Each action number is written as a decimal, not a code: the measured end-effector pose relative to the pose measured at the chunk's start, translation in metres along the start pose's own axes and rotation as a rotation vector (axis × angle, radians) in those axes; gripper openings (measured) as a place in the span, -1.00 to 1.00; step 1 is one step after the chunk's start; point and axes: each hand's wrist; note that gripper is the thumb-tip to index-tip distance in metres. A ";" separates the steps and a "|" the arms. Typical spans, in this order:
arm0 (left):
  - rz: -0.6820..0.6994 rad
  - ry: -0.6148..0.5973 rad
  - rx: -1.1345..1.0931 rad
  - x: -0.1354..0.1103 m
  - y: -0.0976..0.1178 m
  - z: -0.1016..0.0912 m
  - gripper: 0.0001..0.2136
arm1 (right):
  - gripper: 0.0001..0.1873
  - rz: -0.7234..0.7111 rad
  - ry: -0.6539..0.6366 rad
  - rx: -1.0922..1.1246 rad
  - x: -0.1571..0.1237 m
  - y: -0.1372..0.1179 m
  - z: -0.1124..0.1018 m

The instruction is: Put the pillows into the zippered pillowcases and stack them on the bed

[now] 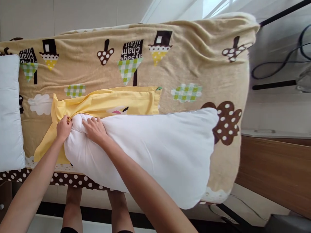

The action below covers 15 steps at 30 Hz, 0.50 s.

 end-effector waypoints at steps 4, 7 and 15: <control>0.192 0.102 -0.014 -0.008 0.028 -0.004 -0.87 | -0.60 -0.072 -0.012 0.051 0.009 -0.003 -0.003; 0.376 0.113 -0.020 -0.034 0.038 -0.002 -0.84 | -0.62 0.009 0.012 0.096 0.026 0.007 -0.004; 0.207 0.180 0.107 -0.044 0.007 0.000 -0.81 | -0.40 0.034 0.194 0.137 -0.045 0.006 -0.037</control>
Point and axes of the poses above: each hand's wrist, its own x-axis towards the middle knuckle, its own z-axis out of the palm, y = z × x, and after that the axes turned 5 degrees about y, right-handed
